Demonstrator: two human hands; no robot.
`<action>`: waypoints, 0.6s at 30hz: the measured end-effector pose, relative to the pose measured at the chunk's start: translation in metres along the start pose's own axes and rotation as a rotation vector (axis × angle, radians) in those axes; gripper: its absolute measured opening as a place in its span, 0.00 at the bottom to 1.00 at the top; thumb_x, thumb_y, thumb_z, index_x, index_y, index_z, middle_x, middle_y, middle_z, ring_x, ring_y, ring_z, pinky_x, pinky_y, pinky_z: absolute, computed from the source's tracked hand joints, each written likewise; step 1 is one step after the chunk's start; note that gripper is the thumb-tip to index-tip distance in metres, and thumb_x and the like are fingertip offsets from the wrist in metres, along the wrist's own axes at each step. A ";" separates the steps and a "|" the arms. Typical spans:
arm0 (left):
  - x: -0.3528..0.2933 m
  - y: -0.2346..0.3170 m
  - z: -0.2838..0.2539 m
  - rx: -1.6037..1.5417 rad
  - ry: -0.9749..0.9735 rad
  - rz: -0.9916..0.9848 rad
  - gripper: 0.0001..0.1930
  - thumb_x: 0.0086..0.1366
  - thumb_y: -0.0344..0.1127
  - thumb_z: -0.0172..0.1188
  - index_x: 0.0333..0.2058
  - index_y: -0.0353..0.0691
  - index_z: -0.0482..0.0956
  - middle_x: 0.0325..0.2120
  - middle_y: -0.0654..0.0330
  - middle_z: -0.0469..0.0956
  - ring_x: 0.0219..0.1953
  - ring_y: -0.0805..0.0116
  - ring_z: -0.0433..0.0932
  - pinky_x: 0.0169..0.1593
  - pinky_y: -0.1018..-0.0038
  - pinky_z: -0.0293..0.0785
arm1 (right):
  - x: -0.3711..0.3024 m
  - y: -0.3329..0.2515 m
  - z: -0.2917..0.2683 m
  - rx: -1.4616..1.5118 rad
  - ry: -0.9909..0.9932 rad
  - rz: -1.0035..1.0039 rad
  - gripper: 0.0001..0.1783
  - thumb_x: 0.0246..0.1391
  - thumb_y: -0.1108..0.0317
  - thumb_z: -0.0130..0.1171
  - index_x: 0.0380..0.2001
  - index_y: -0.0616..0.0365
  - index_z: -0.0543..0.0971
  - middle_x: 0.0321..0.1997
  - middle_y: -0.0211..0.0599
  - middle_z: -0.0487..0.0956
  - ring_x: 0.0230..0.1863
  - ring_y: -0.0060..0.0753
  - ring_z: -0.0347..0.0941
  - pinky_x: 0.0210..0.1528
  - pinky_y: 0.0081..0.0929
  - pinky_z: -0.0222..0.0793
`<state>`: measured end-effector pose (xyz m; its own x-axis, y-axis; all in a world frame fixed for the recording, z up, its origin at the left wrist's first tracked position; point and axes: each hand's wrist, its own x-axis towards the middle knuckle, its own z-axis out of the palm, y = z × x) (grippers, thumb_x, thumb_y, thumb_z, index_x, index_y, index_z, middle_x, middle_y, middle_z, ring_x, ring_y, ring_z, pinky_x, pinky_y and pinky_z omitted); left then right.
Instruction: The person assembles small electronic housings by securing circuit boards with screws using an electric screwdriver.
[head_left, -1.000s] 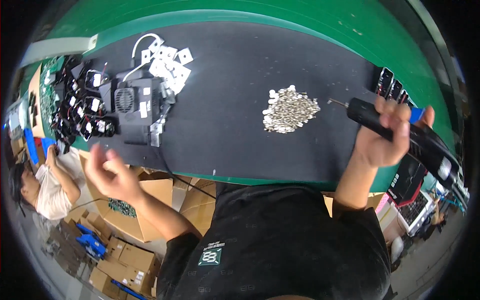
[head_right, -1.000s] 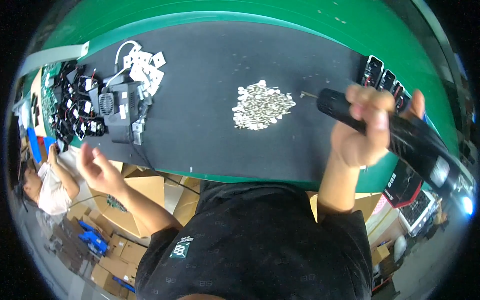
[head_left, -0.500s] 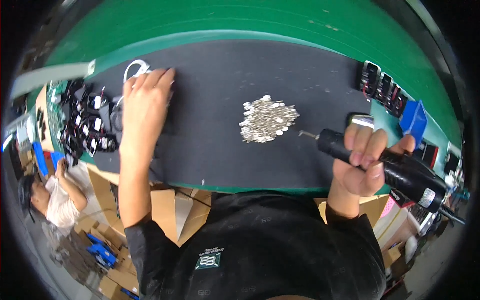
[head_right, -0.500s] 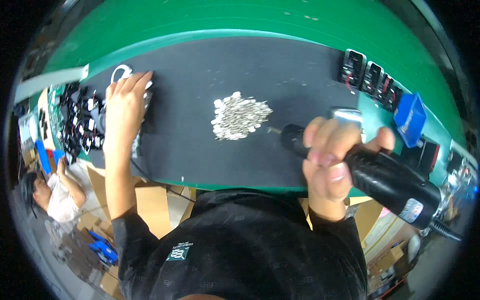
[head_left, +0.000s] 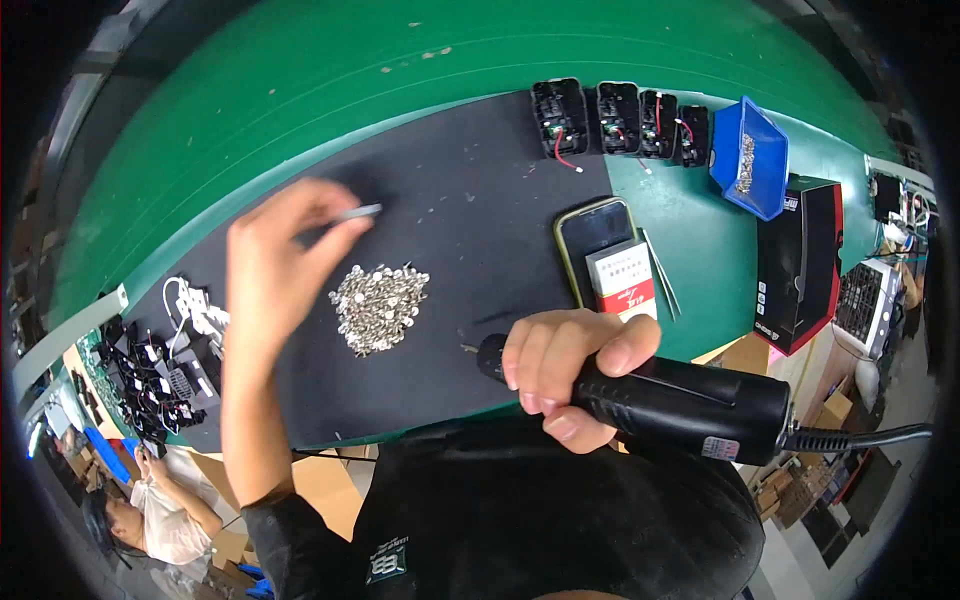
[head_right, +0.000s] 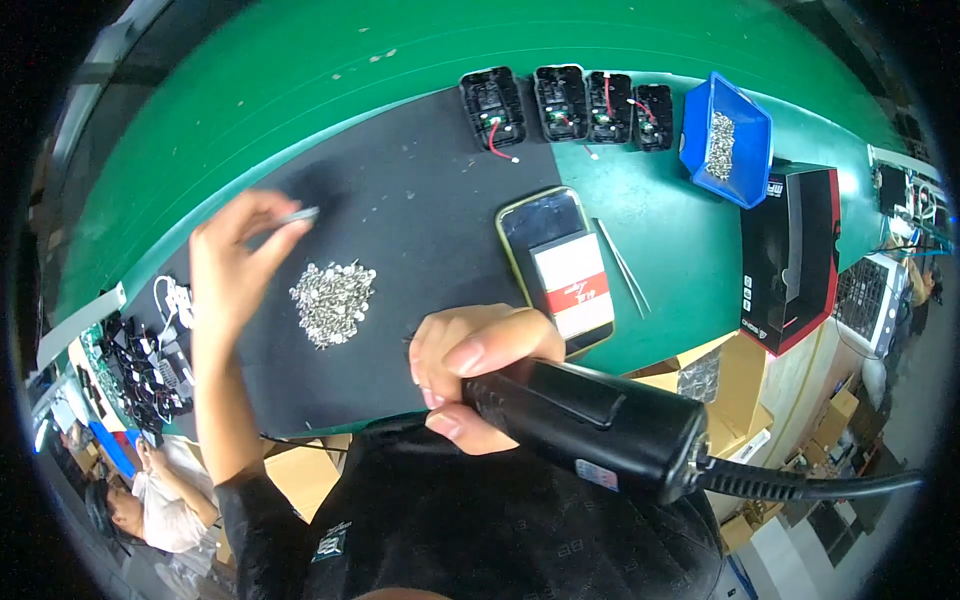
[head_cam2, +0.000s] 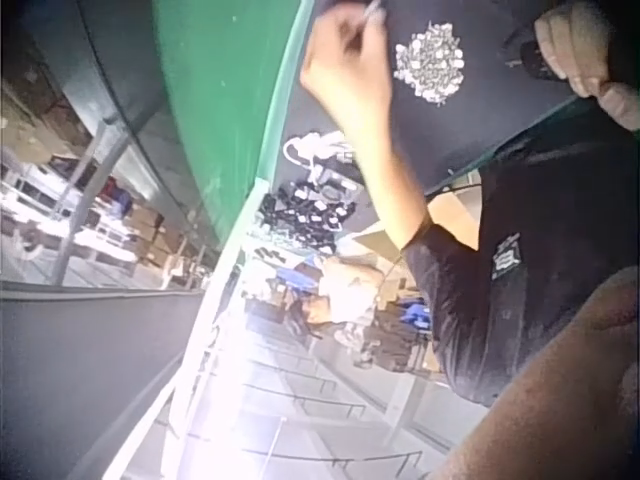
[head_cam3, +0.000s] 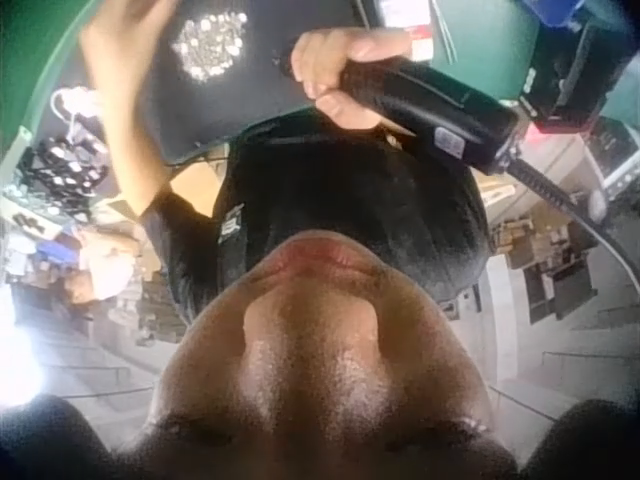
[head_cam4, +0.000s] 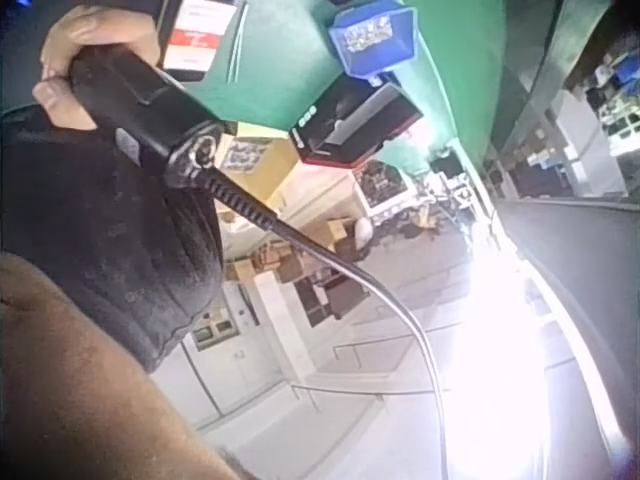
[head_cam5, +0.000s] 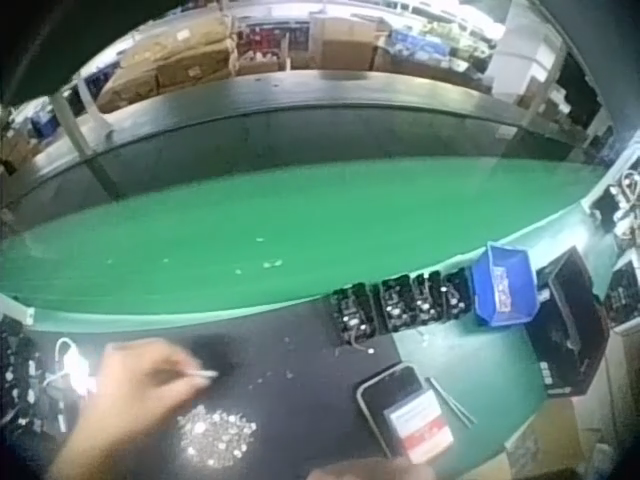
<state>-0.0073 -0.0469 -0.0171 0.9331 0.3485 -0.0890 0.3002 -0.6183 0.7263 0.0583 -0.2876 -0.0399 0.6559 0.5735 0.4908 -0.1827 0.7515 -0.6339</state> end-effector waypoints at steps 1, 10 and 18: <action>0.014 0.017 0.015 -0.096 0.050 0.051 0.08 0.52 0.27 0.69 0.31 0.34 0.80 0.28 0.59 0.82 0.33 0.69 0.82 0.42 0.75 0.78 | 0.002 -0.002 0.001 0.002 0.000 -0.006 0.34 0.40 0.86 0.63 0.52 0.56 0.65 0.23 0.33 0.72 0.23 0.31 0.71 0.30 0.31 0.70; 0.098 0.053 0.114 -0.133 0.255 0.367 0.08 0.49 0.35 0.71 0.28 0.43 0.83 0.40 0.61 0.76 0.43 0.59 0.74 0.50 0.65 0.67 | -0.001 -0.007 -0.013 0.045 0.039 0.017 0.34 0.39 0.88 0.63 0.51 0.55 0.66 0.23 0.32 0.72 0.22 0.31 0.71 0.29 0.30 0.71; 0.108 0.055 0.137 -0.070 0.304 0.201 0.09 0.50 0.34 0.69 0.28 0.40 0.79 0.36 0.59 0.80 0.41 0.61 0.77 0.49 0.64 0.65 | 0.000 -0.018 -0.028 -0.018 -0.101 0.166 0.35 0.42 0.81 0.62 0.48 0.42 0.56 0.29 0.29 0.73 0.28 0.30 0.74 0.33 0.31 0.71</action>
<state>0.1369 -0.1401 -0.0802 0.8675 0.4245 0.2591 0.0927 -0.6499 0.7543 0.0820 -0.3103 -0.0452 0.5408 0.7198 0.4352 -0.2684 0.6380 -0.7217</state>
